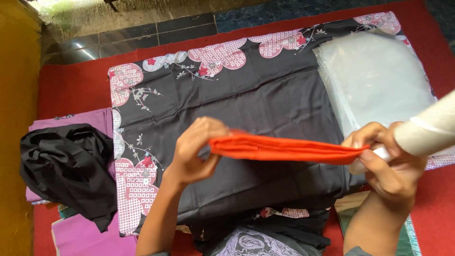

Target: Lint rolling a folded red garment and placing it into a plastic zip-lock bag.

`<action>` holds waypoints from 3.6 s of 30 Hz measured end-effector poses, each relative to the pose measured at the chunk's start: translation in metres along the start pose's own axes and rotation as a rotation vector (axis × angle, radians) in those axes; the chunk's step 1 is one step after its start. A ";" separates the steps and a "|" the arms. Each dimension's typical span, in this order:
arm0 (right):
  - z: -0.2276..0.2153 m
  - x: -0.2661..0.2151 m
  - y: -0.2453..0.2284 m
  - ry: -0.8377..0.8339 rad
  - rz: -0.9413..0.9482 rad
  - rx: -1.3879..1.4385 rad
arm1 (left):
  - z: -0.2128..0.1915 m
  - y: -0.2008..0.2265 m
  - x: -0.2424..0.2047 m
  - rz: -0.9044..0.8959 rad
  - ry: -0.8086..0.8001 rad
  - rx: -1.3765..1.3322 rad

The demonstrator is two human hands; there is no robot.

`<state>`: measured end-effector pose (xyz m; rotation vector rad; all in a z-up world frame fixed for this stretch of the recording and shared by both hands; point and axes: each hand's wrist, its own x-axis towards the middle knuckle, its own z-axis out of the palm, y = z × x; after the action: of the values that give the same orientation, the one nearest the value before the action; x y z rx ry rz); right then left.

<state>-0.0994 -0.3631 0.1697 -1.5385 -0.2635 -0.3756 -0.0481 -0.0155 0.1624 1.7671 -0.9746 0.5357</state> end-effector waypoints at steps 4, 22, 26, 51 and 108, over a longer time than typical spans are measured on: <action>-0.001 0.016 -0.011 -0.033 0.070 0.100 | 0.002 0.028 0.005 0.018 0.056 -0.020; 0.042 0.098 0.172 -0.164 0.256 -0.792 | 0.045 -0.124 -0.055 -0.733 -0.050 0.604; 0.053 0.069 0.166 -0.253 0.295 -0.953 | 0.054 -0.135 -0.062 -0.555 -0.068 0.676; 0.062 0.034 0.178 -0.088 0.308 -0.998 | 0.071 -0.154 -0.087 -0.467 -0.225 0.633; 0.032 -0.125 0.118 0.027 0.503 -0.814 | 0.070 -0.154 -0.088 -0.470 -0.241 0.638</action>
<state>-0.1646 -0.3235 0.0126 -2.3151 0.3481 -0.0927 0.0207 -0.0216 -0.0149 2.5872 -0.5275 0.3499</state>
